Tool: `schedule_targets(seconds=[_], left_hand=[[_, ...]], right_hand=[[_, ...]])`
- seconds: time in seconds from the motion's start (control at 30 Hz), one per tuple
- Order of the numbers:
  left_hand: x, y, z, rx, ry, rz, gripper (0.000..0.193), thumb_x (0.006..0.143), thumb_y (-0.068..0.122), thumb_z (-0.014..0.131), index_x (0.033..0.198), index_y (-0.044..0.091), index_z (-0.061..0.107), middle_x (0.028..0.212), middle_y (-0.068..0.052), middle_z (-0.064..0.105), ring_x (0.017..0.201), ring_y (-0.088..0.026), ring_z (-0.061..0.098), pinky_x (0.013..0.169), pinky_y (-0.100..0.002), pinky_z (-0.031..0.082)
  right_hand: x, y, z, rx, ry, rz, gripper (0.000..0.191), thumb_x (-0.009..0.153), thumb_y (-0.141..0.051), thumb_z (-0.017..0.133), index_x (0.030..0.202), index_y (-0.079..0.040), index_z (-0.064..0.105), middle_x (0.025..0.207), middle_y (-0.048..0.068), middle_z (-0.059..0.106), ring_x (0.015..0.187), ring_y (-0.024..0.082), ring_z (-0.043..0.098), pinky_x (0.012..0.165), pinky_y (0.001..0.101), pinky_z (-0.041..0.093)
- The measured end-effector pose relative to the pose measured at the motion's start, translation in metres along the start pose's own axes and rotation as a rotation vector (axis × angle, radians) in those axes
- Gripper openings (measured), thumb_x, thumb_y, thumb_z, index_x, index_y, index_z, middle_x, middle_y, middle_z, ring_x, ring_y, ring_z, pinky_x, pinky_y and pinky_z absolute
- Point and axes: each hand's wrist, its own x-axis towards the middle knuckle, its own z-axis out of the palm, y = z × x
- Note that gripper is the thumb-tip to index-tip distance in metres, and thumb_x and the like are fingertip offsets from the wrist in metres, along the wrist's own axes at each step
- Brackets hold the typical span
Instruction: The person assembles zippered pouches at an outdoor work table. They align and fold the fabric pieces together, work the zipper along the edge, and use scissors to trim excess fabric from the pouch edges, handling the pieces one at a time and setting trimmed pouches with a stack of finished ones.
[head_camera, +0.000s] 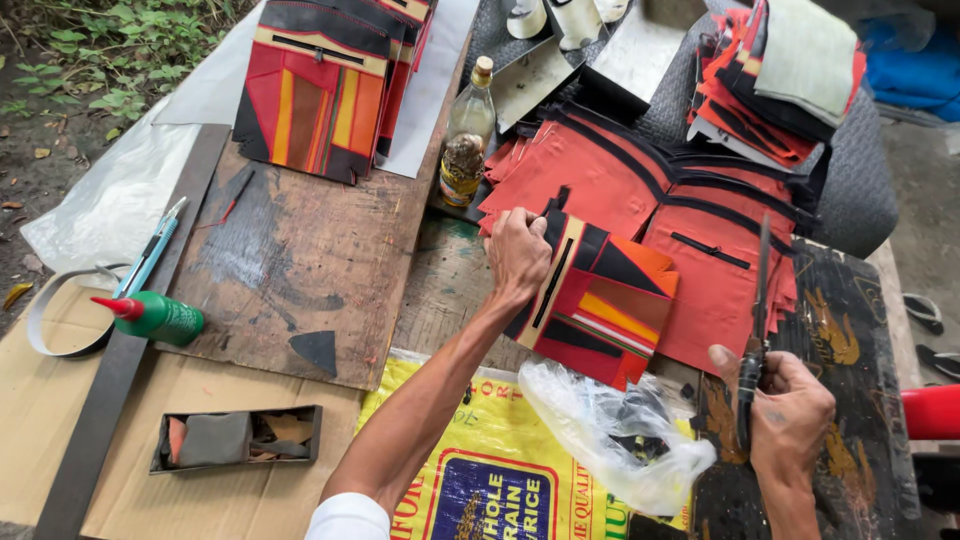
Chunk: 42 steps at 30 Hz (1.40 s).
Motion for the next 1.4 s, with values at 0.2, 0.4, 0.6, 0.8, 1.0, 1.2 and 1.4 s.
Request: schedule_targets(seconds=[0.2, 0.4, 0.6, 0.8, 1.0, 1.2, 1.4], left_hand=[[0.009, 0.005, 0.001, -0.063, -0.095, -0.094, 0.019, 0.091, 0.023, 0.073, 0.091, 0.004, 0.075, 0.084, -0.016, 0.075, 0.08, -0.034, 0.073, 0.075, -0.046, 0.051], [0.005, 0.027, -0.022, -0.312, -0.074, -0.061, 0.013, 0.086, 0.012, 0.077, 0.086, 0.0, 0.074, 0.073, -0.013, 0.074, 0.067, -0.016, 0.071, 0.064, -0.032, 0.055], [-0.013, 0.071, -0.086, -0.54, -0.176, 0.08, 0.009, 0.088, 0.007, 0.077, 0.085, -0.001, 0.075, 0.075, -0.005, 0.074, 0.067, -0.008, 0.063, 0.062, -0.026, 0.053], [-0.013, 0.088, -0.16, -0.693, -0.244, -0.071, 0.01, 0.088, 0.007, 0.079, 0.086, -0.002, 0.074, 0.078, -0.004, 0.073, 0.066, -0.008, 0.062, 0.061, -0.024, 0.052], [-0.06, 0.059, -0.181, -0.549, -0.173, -0.13, 0.013, 0.088, 0.011, 0.079, 0.087, -0.002, 0.075, 0.077, -0.003, 0.072, 0.068, -0.007, 0.063, 0.063, -0.023, 0.053], [-0.072, 0.054, -0.207, -0.625, -0.355, -0.008, 0.015, 0.091, 0.014, 0.078, 0.092, -0.001, 0.076, 0.08, -0.001, 0.074, 0.071, -0.004, 0.063, 0.066, -0.022, 0.053], [-0.075, 0.051, -0.219, -0.691, -0.353, -0.056, 0.013, 0.088, 0.009, 0.081, 0.089, -0.002, 0.076, 0.08, -0.003, 0.075, 0.069, -0.005, 0.063, 0.064, -0.023, 0.054]], right_hand=[[0.006, 0.025, 0.027, -0.003, -0.086, 0.058, 0.036, 0.083, -0.029, 0.087, 0.092, 0.001, 0.069, 0.073, 0.001, 0.066, 0.06, 0.004, 0.055, 0.051, 0.02, 0.041], [-0.002, 0.036, 0.028, 0.018, -0.087, 0.102, 0.035, 0.086, -0.03, 0.087, 0.088, 0.0, 0.068, 0.07, 0.001, 0.063, 0.058, 0.004, 0.052, 0.05, 0.022, 0.038], [-0.003, 0.029, 0.022, 0.428, -0.061, 0.143, 0.033, 0.095, -0.031, 0.079, 0.091, -0.003, 0.062, 0.074, 0.005, 0.067, 0.05, 0.01, 0.052, 0.045, 0.0259, 0.038], [-0.018, 0.002, 0.013, 1.138, -0.347, 0.238, 0.039, 0.091, -0.045, 0.073, 0.099, -0.009, 0.06, 0.071, 0.002, 0.061, 0.048, 0.015, 0.058, 0.044, 0.0283, 0.047], [-0.064, 0.004, 0.021, 0.888, -0.394, 0.145, 0.026, 0.084, -0.007, 0.079, 0.091, -0.016, 0.056, 0.07, -0.004, 0.057, 0.044, 0.011, 0.051, 0.041, 0.0267, 0.04], [-0.091, 0.003, 0.029, 0.862, -0.354, 0.261, 0.029, 0.086, -0.005, 0.081, 0.083, -0.015, 0.055, 0.069, -0.004, 0.055, 0.043, 0.01, 0.047, 0.041, 0.0253, 0.037], [-0.137, -0.01, 0.032, 0.826, -0.296, 0.385, 0.024, 0.081, -0.007, 0.08, 0.088, -0.014, 0.058, 0.071, -0.002, 0.058, 0.046, 0.011, 0.048, 0.042, 0.0263, 0.038]])
